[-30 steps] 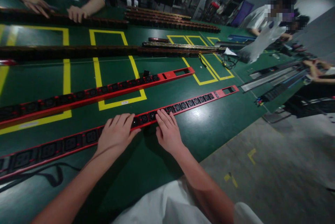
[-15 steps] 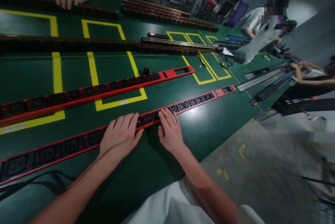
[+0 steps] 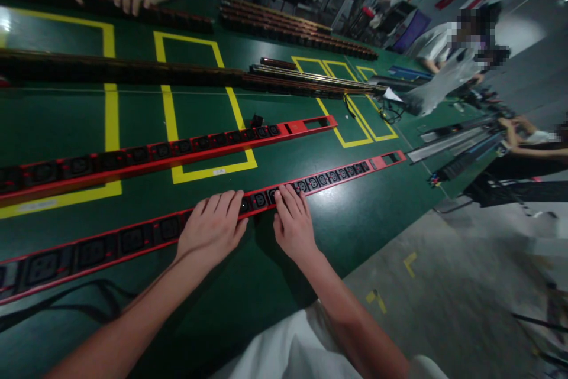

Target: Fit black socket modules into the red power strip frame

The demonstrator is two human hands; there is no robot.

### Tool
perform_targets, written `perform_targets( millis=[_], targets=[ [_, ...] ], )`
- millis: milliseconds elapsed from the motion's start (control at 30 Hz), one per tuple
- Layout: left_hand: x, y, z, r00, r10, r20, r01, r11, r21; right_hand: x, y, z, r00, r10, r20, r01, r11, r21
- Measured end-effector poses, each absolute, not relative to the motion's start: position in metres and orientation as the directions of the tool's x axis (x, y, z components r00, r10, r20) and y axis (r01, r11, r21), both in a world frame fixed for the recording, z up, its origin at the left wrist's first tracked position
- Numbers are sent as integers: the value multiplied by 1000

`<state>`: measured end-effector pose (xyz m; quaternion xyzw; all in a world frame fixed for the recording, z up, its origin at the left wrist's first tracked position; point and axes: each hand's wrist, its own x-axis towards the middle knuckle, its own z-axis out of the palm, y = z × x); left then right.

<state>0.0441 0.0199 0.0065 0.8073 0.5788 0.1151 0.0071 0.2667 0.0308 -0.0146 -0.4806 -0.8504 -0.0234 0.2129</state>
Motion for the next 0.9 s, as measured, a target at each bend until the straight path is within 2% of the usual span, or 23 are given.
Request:
perform_targets(
  millis=[367, 900],
  targets=[
    [45, 20, 7, 303, 936, 180, 928, -332, 167, 268, 29, -10, -526, 768, 364, 780, 607, -154],
    [45, 20, 7, 308, 934, 181, 933, -334, 134, 253, 23, -7, -465, 829, 310, 816, 537, -213]
  ],
)
